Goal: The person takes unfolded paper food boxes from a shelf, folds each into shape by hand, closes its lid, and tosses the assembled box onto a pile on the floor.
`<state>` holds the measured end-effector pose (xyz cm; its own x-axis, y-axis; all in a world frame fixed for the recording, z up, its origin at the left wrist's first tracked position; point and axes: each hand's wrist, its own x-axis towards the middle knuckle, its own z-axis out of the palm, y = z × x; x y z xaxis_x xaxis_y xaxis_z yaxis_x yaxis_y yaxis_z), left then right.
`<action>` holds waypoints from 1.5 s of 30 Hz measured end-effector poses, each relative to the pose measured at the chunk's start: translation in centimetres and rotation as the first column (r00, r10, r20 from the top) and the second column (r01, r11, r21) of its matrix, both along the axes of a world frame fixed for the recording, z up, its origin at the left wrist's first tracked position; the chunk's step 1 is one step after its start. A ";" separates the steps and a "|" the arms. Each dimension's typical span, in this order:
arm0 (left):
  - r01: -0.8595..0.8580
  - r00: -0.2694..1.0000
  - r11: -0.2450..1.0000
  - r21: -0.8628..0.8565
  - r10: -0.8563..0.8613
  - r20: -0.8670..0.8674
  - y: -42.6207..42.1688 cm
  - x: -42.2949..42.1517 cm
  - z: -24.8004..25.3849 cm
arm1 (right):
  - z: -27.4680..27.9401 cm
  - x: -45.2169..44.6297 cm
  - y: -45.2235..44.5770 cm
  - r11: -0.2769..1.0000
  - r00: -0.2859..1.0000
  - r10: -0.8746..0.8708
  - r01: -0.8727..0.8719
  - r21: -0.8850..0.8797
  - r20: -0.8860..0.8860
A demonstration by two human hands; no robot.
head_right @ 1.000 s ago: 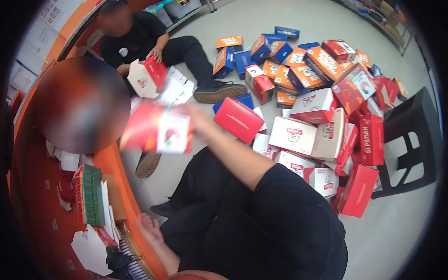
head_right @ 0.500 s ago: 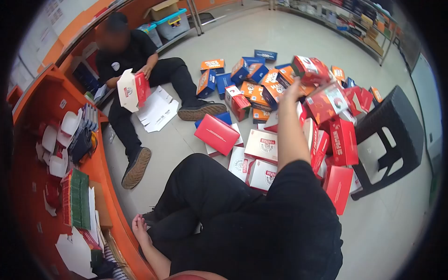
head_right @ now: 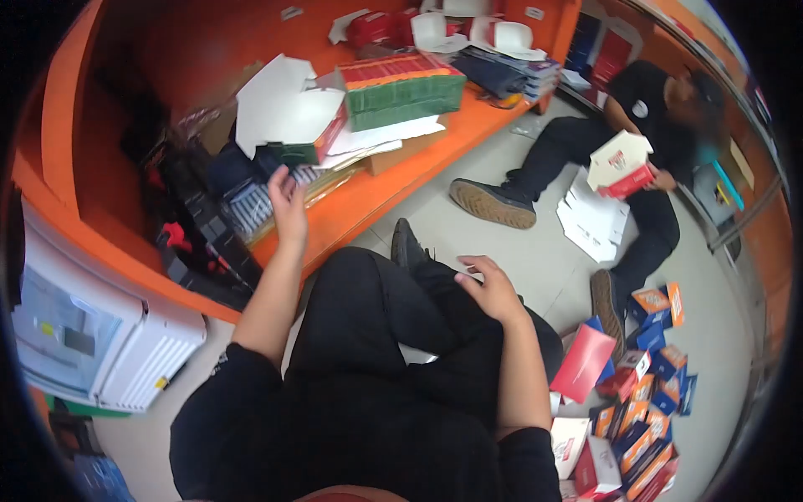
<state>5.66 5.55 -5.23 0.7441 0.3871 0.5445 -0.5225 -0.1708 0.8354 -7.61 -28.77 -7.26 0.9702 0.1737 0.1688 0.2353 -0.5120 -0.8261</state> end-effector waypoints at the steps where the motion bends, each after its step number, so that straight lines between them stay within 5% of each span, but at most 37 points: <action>1: -0.106 0.994 0.993 -0.052 0.108 0.026 0.0 0.8 1.1 | -3.3 1.2 -0.9 0.970 0.989 -0.109 0.084 -0.226 -0.100; 3: -0.279 0.954 0.950 -0.140 0.291 0.075 0.2 3.1 2.8 | -8.8 2.3 -3.3 0.730 0.901 -0.394 0.188 -0.657 -0.180; 4: -0.355 0.920 0.920 -0.167 0.375 0.113 1.0 4.6 3.7 | -7.5 2.4 -2.9 0.633 0.875 -0.352 -0.039 -0.773 -0.332; 6: -0.547 0.796 0.821 -0.161 0.570 0.204 1.1 6.7 7.0 | -7.7 1.9 -2.6 0.911 0.977 -0.161 0.093 -0.402 -0.140; 7: -0.712 0.676 0.696 -0.094 0.715 0.178 1.7 8.5 7.7 | -7.8 1.9 -2.6 0.928 0.974 -0.165 0.100 -0.358 -0.155; 10: -0.832 0.554 0.550 -0.071 0.815 -0.173 3.4 11.7 8.3 | -8.2 2.1 -3.2 0.946 0.965 -0.189 0.130 -0.296 -0.181; 12: -0.757 0.647 0.646 -0.098 0.721 -0.249 5.4 13.2 5.6 | -9.0 2.6 -3.5 0.929 0.957 -0.232 0.165 -0.333 -0.175; 14: -0.600 0.799 0.762 -0.244 0.582 -0.150 6.2 13.2 4.0 | -8.4 2.6 -2.9 0.917 0.960 -0.208 0.125 -0.378 -0.186; 18: -0.560 0.753 0.734 -0.385 0.644 0.134 2.5 7.5 8.4 | -8.4 2.4 -2.7 0.884 0.961 -0.178 0.062 -0.464 -0.212; 20: -0.380 0.793 0.801 -0.463 0.540 0.283 1.7 2.9 9.1 | -7.8 2.2 -2.5 0.886 0.962 -0.179 0.067 -0.458 -0.206; 23: 0.006 0.838 0.845 -0.535 0.288 0.463 0.5 -3.3 9.5 | -6.9 2.0 -2.0 0.955 0.967 -0.142 0.077 -0.285 -0.213; 25: 0.221 0.885 0.781 -0.584 0.091 0.457 -0.2 -5.2 9.4 | -6.6 2.8 -2.2 0.984 0.966 -0.098 0.130 0.123 -0.238; 28: 0.262 0.961 0.685 -0.680 -0.121 0.249 -2.1 -4.9 8.0 | -3.2 4.3 -2.3 0.761 0.959 -0.185 0.279 0.586 -0.215; 32: 0.351 0.927 0.757 -0.551 -0.365 0.089 -4.1 -4.4 5.2 | 3.4 5.1 -1.6 0.357 0.995 -0.012 -0.085 0.930 0.095; 33: 0.334 0.935 0.742 -0.581 -0.339 0.104 -5.0 -4.7 5.5 | 5.2 4.5 -0.6 0.268 0.968 0.070 -0.249 0.931 0.239; 36: 0.373 0.924 0.751 -0.545 -0.355 0.142 -5.7 -4.7 4.5 | 5.7 3.9 0.6 0.739 0.923 -0.157 -0.126 0.662 0.351; 37: 0.398 0.906 0.737 -0.546 -0.408 0.111 -5.8 -5.0 4.2 | 6.3 3.2 1.2 0.806 0.925 -0.236 0.014 0.592 0.299; 41: 0.430 0.860 0.681 -0.592 -0.508 0.041 -8.4 -6.8 4.4 | 6.6 2.4 1.9 0.835 0.693 -0.551 0.454 0.312 0.465; 44: 0.409 0.838 0.690 -0.597 -0.543 -0.052 -8.8 -5.9 0.9 | 5.3 1.7 0.1 0.839 0.632 -0.479 0.534 0.107 0.609; 45: 0.395 0.827 0.676 -0.622 -0.557 -0.080 -9.3 -6.0 0.4 | 4.8 1.5 -0.3 0.842 0.663 -0.515 0.510 0.177 0.543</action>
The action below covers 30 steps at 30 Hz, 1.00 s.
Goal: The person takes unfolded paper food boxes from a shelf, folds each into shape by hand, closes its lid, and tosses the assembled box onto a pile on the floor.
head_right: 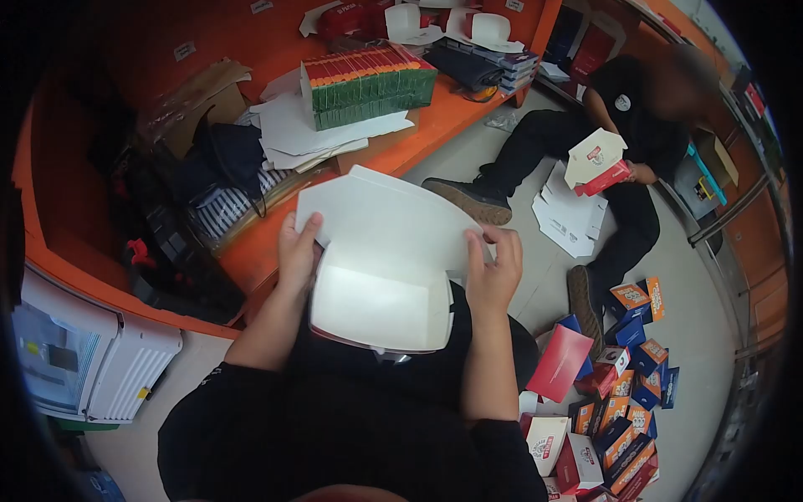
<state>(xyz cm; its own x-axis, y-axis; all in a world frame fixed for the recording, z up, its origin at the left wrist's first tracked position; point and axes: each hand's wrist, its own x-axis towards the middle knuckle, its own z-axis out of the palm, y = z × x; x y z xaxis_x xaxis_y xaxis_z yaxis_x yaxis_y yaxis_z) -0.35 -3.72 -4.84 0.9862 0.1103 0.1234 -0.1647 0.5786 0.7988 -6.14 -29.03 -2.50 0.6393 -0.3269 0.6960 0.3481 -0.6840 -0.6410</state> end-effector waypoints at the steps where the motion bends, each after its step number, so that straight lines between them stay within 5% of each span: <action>1: 0.036 0.999 0.999 -0.025 -0.036 0.003 -0.4 -0.1 -0.4 | -0.5 -0.3 -0.2 0.995 0.999 0.034 -0.031 0.099 -0.026; 5: 0.259 0.962 0.966 -0.004 -0.258 0.087 -0.9 -0.5 -1.6 | 0.2 -1.7 -1.9 0.860 0.982 0.188 -0.164 0.483 -0.002; 7: 0.324 0.914 0.924 0.201 -0.361 0.185 -0.4 0.0 -2.9 | 1.0 -2.0 -3.1 0.857 0.981 0.181 -0.193 0.478 0.073; 9: 0.349 0.930 0.915 0.203 -0.365 0.043 -0.6 -0.1 -2.8 | 2.4 -2.6 -4.0 0.856 0.982 0.153 -0.190 0.481 0.116; 12: 0.050 0.999 0.950 0.308 -0.046 -0.018 0.3 1.5 -1.2 | 3.2 -3.3 -6.4 0.859 0.979 -0.029 -0.079 0.506 0.203; 15: -0.282 0.955 0.959 -0.021 0.283 0.085 3.7 4.3 2.8 | 3.9 -4.8 -8.2 0.799 0.945 -0.127 -0.083 0.596 0.302; 21: -0.725 0.520 0.629 -0.280 0.767 0.376 9.8 8.0 9.6 | 2.7 -5.2 -7.5 0.812 0.934 -0.179 -0.037 0.582 0.308; 26: -0.819 0.574 0.550 0.165 0.774 0.267 9.1 10.0 3.4 | 1.8 -5.7 -7.8 0.870 0.967 0.012 -0.135 0.475 0.254; 27: -0.837 0.495 0.347 0.423 0.809 0.316 7.6 7.8 2.9 | 2.1 -5.8 -7.5 0.889 0.974 0.056 -0.149 0.434 0.221; 28: -0.870 0.473 0.272 0.412 0.696 0.540 6.4 6.3 1.6 | 2.6 -5.8 -7.1 0.905 0.978 0.095 -0.163 0.392 0.187; 30: -0.607 0.713 0.674 0.420 0.229 0.663 3.9 3.0 1.4 | 4.3 -6.0 -5.8 0.908 0.977 0.212 -0.197 0.371 0.000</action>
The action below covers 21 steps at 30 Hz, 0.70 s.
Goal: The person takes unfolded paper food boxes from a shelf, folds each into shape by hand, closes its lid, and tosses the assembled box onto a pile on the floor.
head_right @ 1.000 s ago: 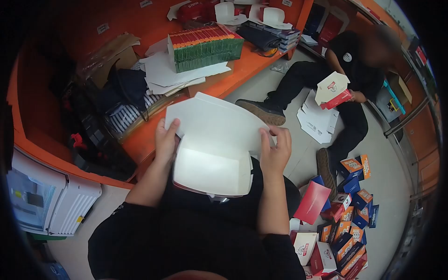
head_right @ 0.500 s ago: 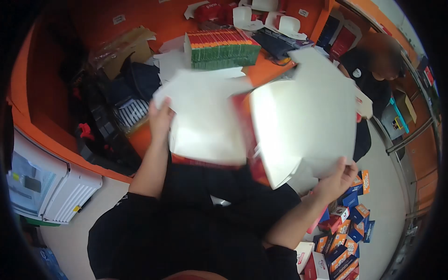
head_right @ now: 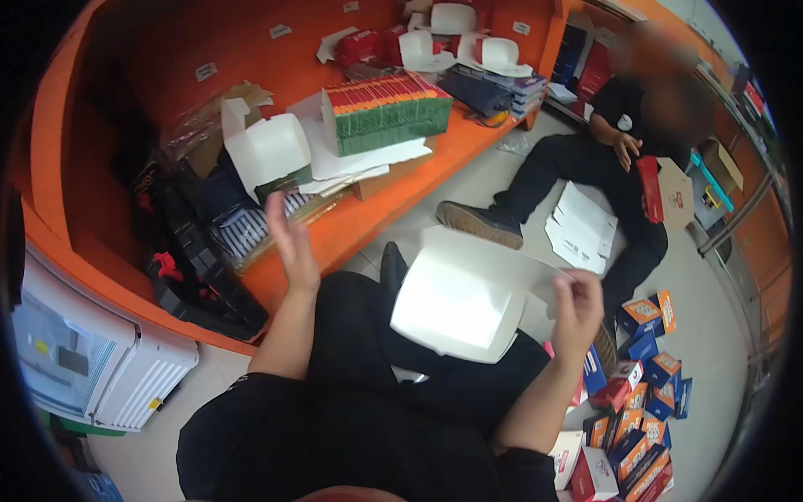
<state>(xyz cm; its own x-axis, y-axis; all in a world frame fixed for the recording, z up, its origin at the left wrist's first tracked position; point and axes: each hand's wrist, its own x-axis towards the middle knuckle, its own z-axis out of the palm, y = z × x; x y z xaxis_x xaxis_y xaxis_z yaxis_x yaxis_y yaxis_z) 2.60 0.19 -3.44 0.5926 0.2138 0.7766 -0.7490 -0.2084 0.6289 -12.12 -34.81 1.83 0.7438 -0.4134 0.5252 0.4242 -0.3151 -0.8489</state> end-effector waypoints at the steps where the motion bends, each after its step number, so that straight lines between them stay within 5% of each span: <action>1: 0.347 0.937 0.938 0.005 -0.346 -0.044 -1.5 -1.5 0.6 | 0.6 0.3 0.8 0.997 0.992 0.015 -0.024 -0.072 -0.127; 2: 0.717 0.681 0.688 -0.112 -0.726 -0.093 -2.8 -3.7 2.5 | 0.5 1.0 1.1 0.980 0.978 0.007 -0.047 -0.191 -0.206; 3: 0.856 0.483 0.513 -0.068 -0.839 -0.250 -3.0 -4.6 3.4 | 1.3 1.6 2.4 0.978 0.960 0.010 -0.068 -0.196 -0.280; 5: 0.829 0.552 0.516 0.215 -0.694 -0.462 -2.8 -5.2 4.8 | 1.4 3.4 3.4 0.975 0.964 -0.005 -0.054 -0.214 -0.267; 8: 0.890 0.255 0.388 -0.240 -0.859 -0.444 -2.2 -5.1 5.7 | 1.3 4.9 3.3 0.985 0.949 0.130 -0.156 -0.067 -0.288; 11: 0.882 0.216 0.344 -0.322 -0.902 -0.373 -0.2 -5.2 6.4 | 1.8 5.7 3.5 0.987 0.950 0.124 -0.148 -0.063 -0.288; 12: 0.829 0.052 0.222 -0.512 -0.944 -0.326 1.0 -5.0 6.4 | 2.2 5.8 3.8 0.989 0.950 0.124 -0.143 -0.046 -0.286; 15: 0.863 0.173 0.245 -0.441 -0.965 -0.197 0.7 -4.8 5.3 | 3.1 6.2 4.7 0.987 0.952 0.144 -0.159 -0.036 -0.270; 16: 0.801 0.324 0.468 -0.372 -0.863 -0.387 0.9 -5.0 4.6 | 3.2 6.3 5.1 0.985 0.953 0.154 -0.170 -0.040 -0.262; 17: 0.903 0.362 0.399 -0.162 -0.907 -0.214 0.4 -4.9 4.2 | 3.2 6.4 5.5 0.986 0.952 0.155 -0.167 -0.025 -0.263; 21: 0.791 0.324 0.406 -0.458 -0.913 -0.249 -0.7 -5.7 3.0 | 3.4 6.7 6.9 0.988 0.961 0.140 -0.150 -0.022 -0.240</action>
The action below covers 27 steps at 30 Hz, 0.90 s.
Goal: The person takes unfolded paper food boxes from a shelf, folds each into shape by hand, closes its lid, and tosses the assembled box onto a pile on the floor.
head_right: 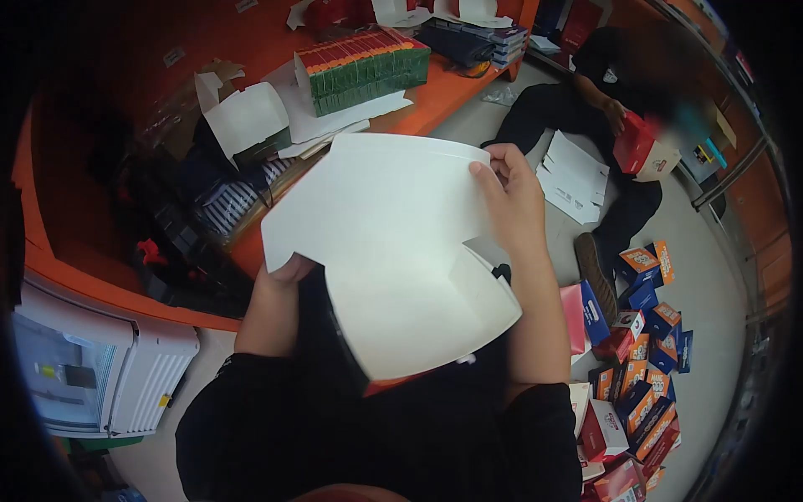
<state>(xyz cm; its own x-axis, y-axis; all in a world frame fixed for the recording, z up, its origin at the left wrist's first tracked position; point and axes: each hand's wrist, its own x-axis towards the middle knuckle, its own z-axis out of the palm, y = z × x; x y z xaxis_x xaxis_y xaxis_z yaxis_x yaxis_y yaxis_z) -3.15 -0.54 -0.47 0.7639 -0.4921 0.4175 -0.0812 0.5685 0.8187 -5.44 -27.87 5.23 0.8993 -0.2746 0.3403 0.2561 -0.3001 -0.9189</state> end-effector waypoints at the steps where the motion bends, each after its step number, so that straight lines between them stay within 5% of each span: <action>1: 0.008 0.996 1.000 0.022 -0.007 -0.084 -0.1 -0.2 0.5 | 0.0 -0.1 0.3 1.000 1.000 -0.006 0.006 -0.011 0.012; 4: 0.170 0.984 0.984 0.055 -0.173 0.047 -0.6 -0.2 2.0 | 0.4 -0.5 1.1 0.972 0.993 -0.112 0.118 -0.201 0.039; 8: 0.013 0.986 0.972 0.233 -0.052 0.162 -0.9 -0.9 3.1 | 0.8 -0.4 1.4 0.945 0.988 -0.143 0.151 -0.290 0.050; 11: -0.239 0.965 0.929 0.282 0.195 0.174 -1.9 -0.6 2.8 | 1.3 -0.2 1.8 0.958 0.992 -0.124 0.122 -0.258 0.007; 14: -0.509 0.838 0.695 0.508 0.534 0.110 -2.1 1.1 3.0 | 1.2 0.0 2.3 0.978 1.000 0.006 -0.001 -0.208 0.023; 17: -0.656 0.751 0.733 0.177 0.657 0.064 -0.7 3.3 1.0 | 0.4 0.0 0.1 0.985 0.984 0.167 -0.164 -0.058 0.062; 20: -0.605 0.790 0.782 0.151 0.613 -0.015 1.3 3.1 1.3 | -2.6 0.5 -3.8 0.718 0.893 0.431 -0.425 0.551 0.127; 24: -0.556 0.822 0.809 0.190 0.569 -0.020 0.4 2.3 1.7 | -7.5 0.5 -1.8 0.404 0.740 0.612 -0.596 0.694 0.280; 27: -0.537 0.837 0.818 0.208 0.547 0.008 -0.4 1.7 2.0 | -5.0 -0.9 1.8 0.192 0.553 0.651 -0.783 0.592 0.520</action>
<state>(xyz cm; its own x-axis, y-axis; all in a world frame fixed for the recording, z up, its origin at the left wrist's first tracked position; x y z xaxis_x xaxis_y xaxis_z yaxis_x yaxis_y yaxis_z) -1.49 -0.98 1.52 0.9483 -0.0587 0.3120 -0.2851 0.2745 0.9183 -6.36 -26.04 0.27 0.8093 0.2829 0.5148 0.1142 0.7839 -0.6103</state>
